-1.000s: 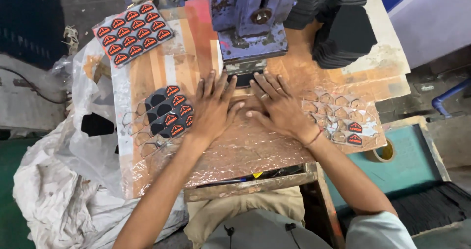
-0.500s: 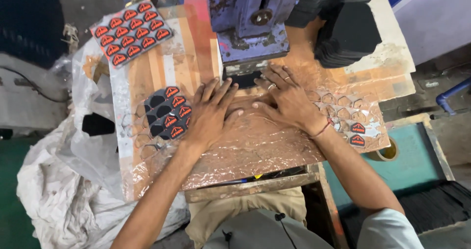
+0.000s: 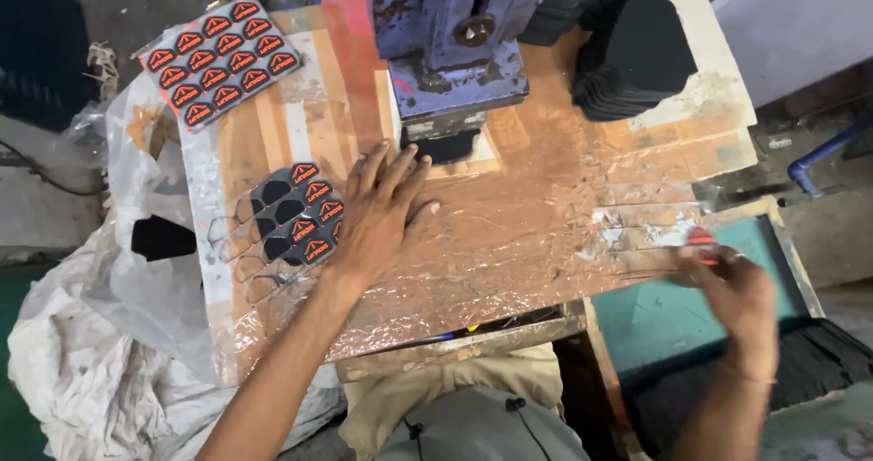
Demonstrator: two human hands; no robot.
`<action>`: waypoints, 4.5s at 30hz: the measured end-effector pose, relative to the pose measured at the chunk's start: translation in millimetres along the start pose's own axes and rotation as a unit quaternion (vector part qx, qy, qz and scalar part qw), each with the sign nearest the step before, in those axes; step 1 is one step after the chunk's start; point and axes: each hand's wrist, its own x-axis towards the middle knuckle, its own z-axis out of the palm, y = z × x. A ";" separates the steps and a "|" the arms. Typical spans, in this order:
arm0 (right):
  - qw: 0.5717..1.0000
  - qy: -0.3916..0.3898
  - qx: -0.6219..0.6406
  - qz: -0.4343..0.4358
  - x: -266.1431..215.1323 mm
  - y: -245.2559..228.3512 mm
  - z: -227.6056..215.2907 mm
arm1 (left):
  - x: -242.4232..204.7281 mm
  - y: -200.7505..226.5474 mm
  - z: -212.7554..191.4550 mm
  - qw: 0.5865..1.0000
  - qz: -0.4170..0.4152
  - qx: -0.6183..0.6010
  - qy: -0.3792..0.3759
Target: The person operates a manual press machine to stamp a logo onto small black rectangular objects. They repeatedly place the objects under the press, activate the machine, and then remove the stamped items, stacking them on the table.
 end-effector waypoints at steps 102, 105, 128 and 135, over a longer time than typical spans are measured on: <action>0.663 -0.525 0.134 -0.517 -124.2 -227.4 84.4 | -0.8 0.9 -43.5 0.926 -0.177 -0.199 -0.266; 0.829 -0.354 0.184 -0.392 -94.9 -176.6 63.7 | -9.0 21.5 -29.9 0.991 -0.028 -0.118 -0.061; 0.969 -0.058 0.218 -0.104 16.5 -87.5 35.3 | 16.7 -2.2 14.5 0.988 0.088 0.063 0.108; 0.926 0.120 -0.082 -0.348 15.8 -148.8 -8.4 | 41.7 -2.9 16.1 0.992 0.048 0.113 0.038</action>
